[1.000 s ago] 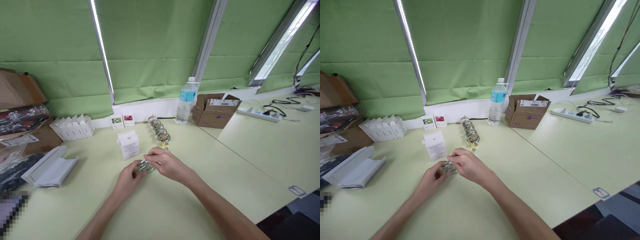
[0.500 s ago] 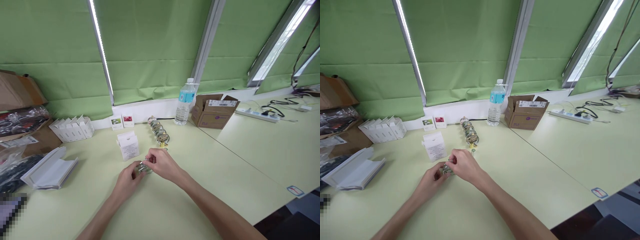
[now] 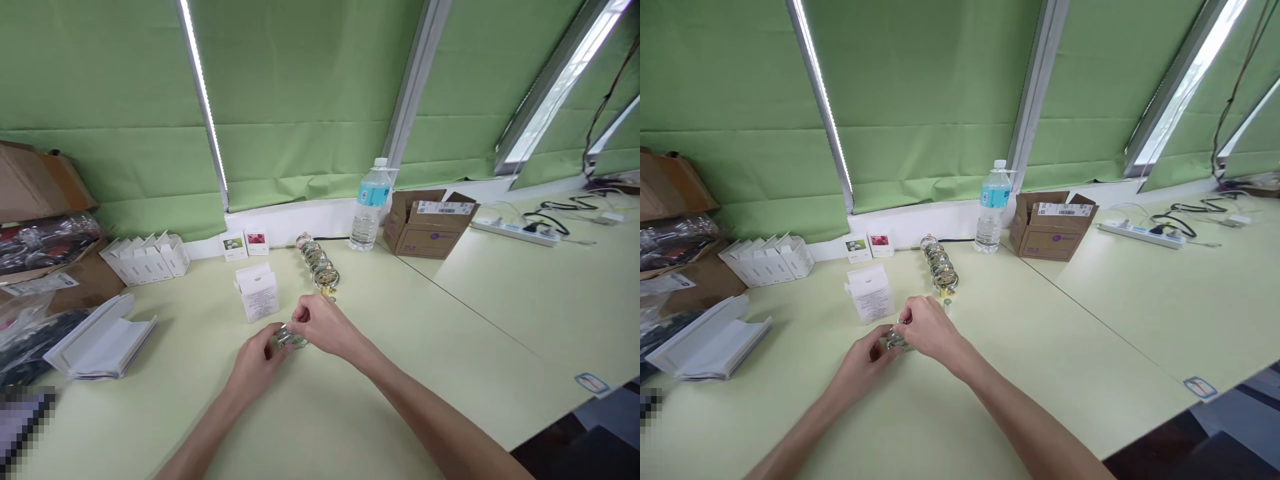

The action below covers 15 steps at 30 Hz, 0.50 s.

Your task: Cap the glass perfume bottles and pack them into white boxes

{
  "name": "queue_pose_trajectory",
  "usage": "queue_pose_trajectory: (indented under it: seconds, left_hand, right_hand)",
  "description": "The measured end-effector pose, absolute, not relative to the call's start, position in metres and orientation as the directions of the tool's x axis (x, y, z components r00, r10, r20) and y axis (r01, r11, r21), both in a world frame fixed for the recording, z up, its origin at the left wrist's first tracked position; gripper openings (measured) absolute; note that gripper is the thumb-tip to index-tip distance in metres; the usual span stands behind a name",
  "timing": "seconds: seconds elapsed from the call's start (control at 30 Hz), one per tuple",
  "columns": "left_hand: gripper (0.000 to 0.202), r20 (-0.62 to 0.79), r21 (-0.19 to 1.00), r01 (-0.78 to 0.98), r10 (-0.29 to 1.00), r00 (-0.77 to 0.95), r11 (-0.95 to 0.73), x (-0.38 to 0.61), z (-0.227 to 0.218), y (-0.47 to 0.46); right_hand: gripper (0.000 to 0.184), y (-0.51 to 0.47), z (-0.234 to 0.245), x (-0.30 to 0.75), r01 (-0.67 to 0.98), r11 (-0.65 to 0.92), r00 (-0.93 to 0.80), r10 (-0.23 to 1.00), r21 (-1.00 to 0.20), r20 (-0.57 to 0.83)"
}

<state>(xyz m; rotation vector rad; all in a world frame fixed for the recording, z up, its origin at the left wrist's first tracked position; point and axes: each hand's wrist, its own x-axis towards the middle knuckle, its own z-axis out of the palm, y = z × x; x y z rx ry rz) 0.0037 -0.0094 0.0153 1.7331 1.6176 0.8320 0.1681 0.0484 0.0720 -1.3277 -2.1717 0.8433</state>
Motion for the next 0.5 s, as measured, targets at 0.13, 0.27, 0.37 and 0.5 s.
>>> queue_pose_trajectory:
  seconds: [0.13, 0.27, 0.37, 0.5]
  left_hand:
    - [0.034, 0.034, 0.788, 0.614, 0.999, 0.041, -0.052, 0.0047, 0.0163, -0.0095]
    - [0.034, 0.041, 0.785, 0.617, 0.998, 0.04, -0.057, 0.0052, 0.0157, -0.0095]
    - [0.033, 0.043, 0.786, 0.615, 0.998, 0.047, -0.063, 0.0052, 0.0148, -0.0097]
    - [0.033, 0.051, 0.783, 0.618, 0.997, 0.051, -0.071, 0.005, 0.0132, -0.0097]
  right_hand:
    - [0.013, 0.0464, 0.0689, 0.169, 0.614, 0.344, -0.41, 0.908, -0.71, 0.086]
    - [0.014, 0.0449, 0.0672, 0.1695, 0.593, 0.355, -0.418, 0.903, -0.723, 0.1]
    - [0.014, 0.0449, 0.0646, 0.1697, 0.592, 0.37, -0.419, 0.9, -0.716, 0.119]
    - [0.015, 0.0455, 0.0616, 0.1703, 0.589, 0.396, -0.432, 0.891, -0.704, 0.14]
